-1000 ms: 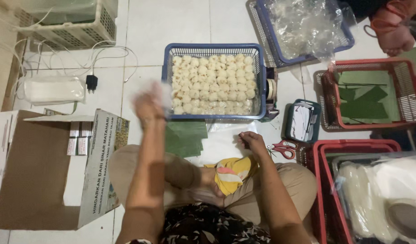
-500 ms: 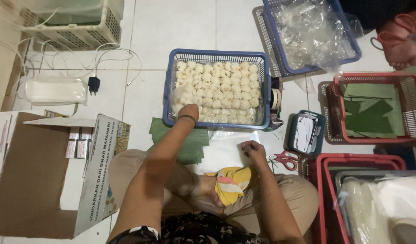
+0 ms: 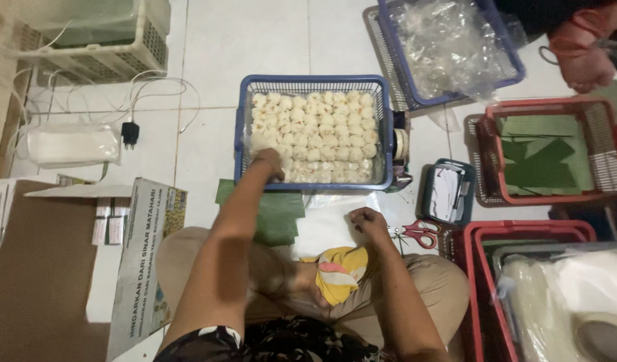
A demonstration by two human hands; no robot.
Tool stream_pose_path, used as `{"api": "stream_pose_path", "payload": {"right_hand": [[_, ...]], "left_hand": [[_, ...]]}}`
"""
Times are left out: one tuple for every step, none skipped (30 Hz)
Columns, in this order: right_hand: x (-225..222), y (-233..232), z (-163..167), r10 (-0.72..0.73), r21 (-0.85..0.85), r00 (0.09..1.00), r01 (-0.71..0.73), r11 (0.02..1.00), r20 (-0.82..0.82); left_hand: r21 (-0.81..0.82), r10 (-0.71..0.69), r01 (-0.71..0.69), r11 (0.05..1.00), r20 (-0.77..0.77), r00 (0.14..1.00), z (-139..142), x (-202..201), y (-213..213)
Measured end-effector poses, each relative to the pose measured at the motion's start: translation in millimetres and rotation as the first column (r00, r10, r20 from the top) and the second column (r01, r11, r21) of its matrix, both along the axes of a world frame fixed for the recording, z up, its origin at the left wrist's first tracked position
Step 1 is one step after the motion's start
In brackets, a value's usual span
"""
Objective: The person sits on the floor wrapping round white food items in cut banana leaf pieces, folding the leaf around each item and placing the wrapped items into a cardboard box. They take leaf pieces from a basket, wrap items one at a time, and occasionally handle plastic bags and boxes of packaged goods.
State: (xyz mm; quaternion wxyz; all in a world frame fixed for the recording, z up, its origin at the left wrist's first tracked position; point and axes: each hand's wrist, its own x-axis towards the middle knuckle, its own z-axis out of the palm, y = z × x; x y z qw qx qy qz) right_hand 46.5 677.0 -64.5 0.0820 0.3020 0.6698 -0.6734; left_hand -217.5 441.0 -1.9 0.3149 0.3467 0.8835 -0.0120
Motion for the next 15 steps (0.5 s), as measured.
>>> {"api": "stream_pose_path", "payload": {"right_hand": [[1, 0, 1, -0.010, -0.009, 1.000, 0.010, 1.000, 0.002], [2, 0, 4, -0.019, -0.020, 1.000, 0.019, 1.000, 0.008], [3, -2, 7, -0.028, -0.002, 0.999, 0.028, 1.000, -0.018], [3, -4, 10, -0.034, 0.015, 0.998, 0.035, 0.999, -0.048], [2, -7, 19, -0.042, 0.034, 0.996, 0.045, 0.998, -0.083], [1, -12, 31, -0.065, 0.096, 0.976, 0.086, 0.992, -0.206], [0, -21, 45, -0.077, 0.151, 0.942, 0.133, 0.980, -0.327], [1, -30, 60, -0.083, 0.198, 0.893, 0.188, 0.962, -0.443], [2, -40, 77, -0.011, 0.287, 0.854, 0.187, 0.940, -0.521], [4, -50, 94, 0.069, 0.374, 0.811, 0.191, 0.908, -0.581], [8, -60, 109, 0.138, 0.437, 0.801, 0.166, 0.884, -0.582], [10, -68, 122, 0.206, 0.500, 0.788, 0.145, 0.854, -0.580], [10, -76, 132, 0.212, 0.531, 0.792, 0.161, 0.832, -0.572], [11, -82, 138, 0.217, 0.560, 0.796, 0.177, 0.810, -0.566], [11, -86, 141, 0.220, 0.586, 0.800, 0.192, 0.787, -0.558]], "left_hand": [[0.037, -0.153, 0.152, 0.988, 0.037, 0.987, 4, -3, -3], [0.284, 0.172, -0.292, 0.913, 0.381, 0.908, 9, -1, -3], [0.316, 0.327, -0.716, 0.622, 0.727, 0.604, 12, 3, -5], [0.129, 0.255, -0.969, 0.213, 0.949, 0.183, 15, 8, -7], [0.129, 0.183, -0.970, 0.206, 0.969, 0.168, 17, 15, -7], [0.128, 0.110, -0.971, 0.199, 0.982, 0.152, 19, 26, -6], [0.126, 0.036, -0.973, 0.192, 0.990, 0.135, 20, 40, -4], [0.158, -0.026, -0.969, 0.191, 0.987, 0.156, 20, 55, -2], [0.185, -0.087, -0.964, 0.192, 0.981, 0.171, 18, 73, 0], [0.206, -0.148, -0.960, 0.190, 0.973, 0.180, 16, 92, 1], [0.223, -0.184, -0.961, 0.165, 0.964, 0.192, 13, 110, 3], [0.240, -0.221, -0.961, 0.139, 0.953, 0.207, 10, 126, 6], [0.265, -0.260, -0.958, 0.112, 0.938, 0.229, 7, 138, 7], [0.244, -0.229, -0.969, 0.047, 0.947, 0.227, 5, 148, 6], [0.221, -0.196, -0.975, -0.020, 0.955, 0.221, 4, 158, 3]]}}
